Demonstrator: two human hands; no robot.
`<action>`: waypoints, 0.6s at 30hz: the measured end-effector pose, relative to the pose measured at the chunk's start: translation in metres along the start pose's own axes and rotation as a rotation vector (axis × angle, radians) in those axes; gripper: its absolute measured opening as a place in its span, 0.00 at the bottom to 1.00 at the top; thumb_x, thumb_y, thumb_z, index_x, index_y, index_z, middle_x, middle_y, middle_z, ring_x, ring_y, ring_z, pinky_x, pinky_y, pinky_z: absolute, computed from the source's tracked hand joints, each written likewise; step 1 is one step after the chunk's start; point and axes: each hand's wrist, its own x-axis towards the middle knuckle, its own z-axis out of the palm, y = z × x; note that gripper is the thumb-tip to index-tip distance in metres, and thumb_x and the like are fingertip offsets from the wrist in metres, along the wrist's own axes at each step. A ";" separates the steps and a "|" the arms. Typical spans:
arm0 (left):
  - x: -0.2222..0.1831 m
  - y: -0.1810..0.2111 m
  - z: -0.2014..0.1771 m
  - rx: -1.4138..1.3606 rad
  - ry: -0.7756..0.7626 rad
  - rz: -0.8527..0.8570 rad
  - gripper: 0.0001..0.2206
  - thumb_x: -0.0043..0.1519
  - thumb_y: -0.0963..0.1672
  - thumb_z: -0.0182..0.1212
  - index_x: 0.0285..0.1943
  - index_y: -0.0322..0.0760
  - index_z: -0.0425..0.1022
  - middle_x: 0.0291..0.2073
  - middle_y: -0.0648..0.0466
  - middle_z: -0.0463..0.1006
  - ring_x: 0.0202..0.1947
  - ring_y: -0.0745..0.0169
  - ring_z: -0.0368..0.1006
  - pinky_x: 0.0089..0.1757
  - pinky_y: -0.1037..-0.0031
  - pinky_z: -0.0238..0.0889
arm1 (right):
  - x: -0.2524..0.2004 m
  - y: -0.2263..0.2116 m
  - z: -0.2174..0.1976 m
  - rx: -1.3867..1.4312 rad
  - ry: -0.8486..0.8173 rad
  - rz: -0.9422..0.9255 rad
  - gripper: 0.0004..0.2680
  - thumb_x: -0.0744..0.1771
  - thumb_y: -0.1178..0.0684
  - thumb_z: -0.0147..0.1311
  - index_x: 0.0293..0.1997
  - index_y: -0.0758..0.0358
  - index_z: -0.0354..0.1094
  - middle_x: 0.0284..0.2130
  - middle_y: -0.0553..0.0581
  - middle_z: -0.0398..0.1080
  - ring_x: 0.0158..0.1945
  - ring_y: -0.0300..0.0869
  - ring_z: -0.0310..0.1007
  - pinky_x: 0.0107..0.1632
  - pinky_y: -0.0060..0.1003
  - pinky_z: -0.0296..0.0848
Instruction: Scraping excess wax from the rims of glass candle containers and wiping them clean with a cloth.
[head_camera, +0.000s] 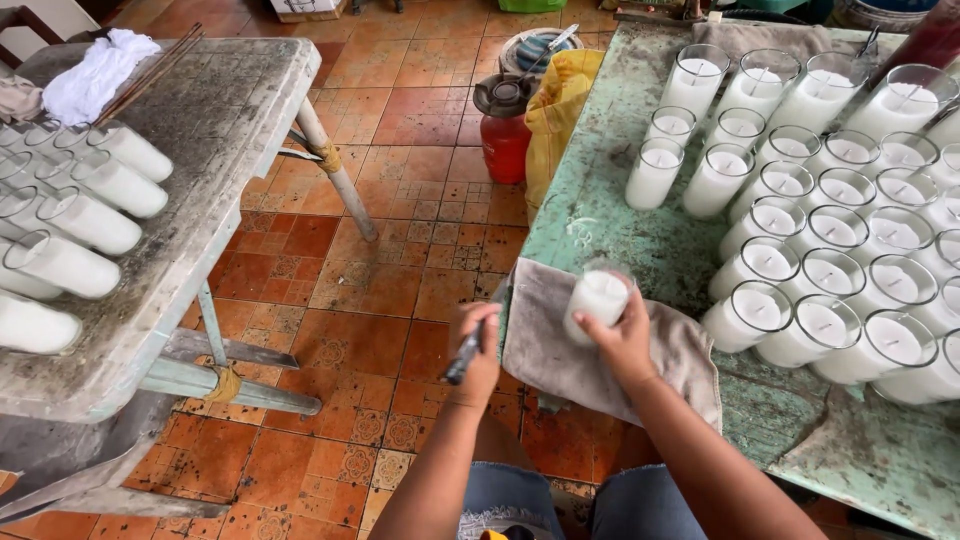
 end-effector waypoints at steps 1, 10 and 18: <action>0.001 0.000 0.002 -0.002 0.000 0.000 0.05 0.67 0.41 0.60 0.47 0.42 0.80 0.39 0.56 0.78 0.44 0.61 0.76 0.49 0.70 0.69 | 0.000 0.009 -0.003 -0.002 0.000 -0.001 0.34 0.56 0.57 0.75 0.68 0.68 0.57 0.56 0.67 0.68 0.61 0.48 0.64 0.66 0.50 0.64; 0.031 -0.021 -0.025 0.284 0.162 -0.120 0.07 0.70 0.41 0.54 0.50 0.47 0.77 0.40 0.53 0.75 0.40 0.57 0.75 0.44 0.67 0.70 | -0.003 0.025 -0.009 -0.334 -0.060 -0.013 0.42 0.48 0.47 0.82 0.65 0.64 0.59 0.52 0.67 0.72 0.60 0.60 0.70 0.66 0.56 0.64; 0.022 0.043 -0.027 -0.045 -0.122 -0.187 0.10 0.72 0.46 0.50 0.49 0.42 0.77 0.41 0.54 0.79 0.47 0.59 0.79 0.46 0.68 0.74 | -0.008 0.025 -0.008 -0.307 -0.063 -0.051 0.41 0.47 0.48 0.82 0.63 0.64 0.60 0.49 0.68 0.71 0.58 0.62 0.71 0.65 0.55 0.64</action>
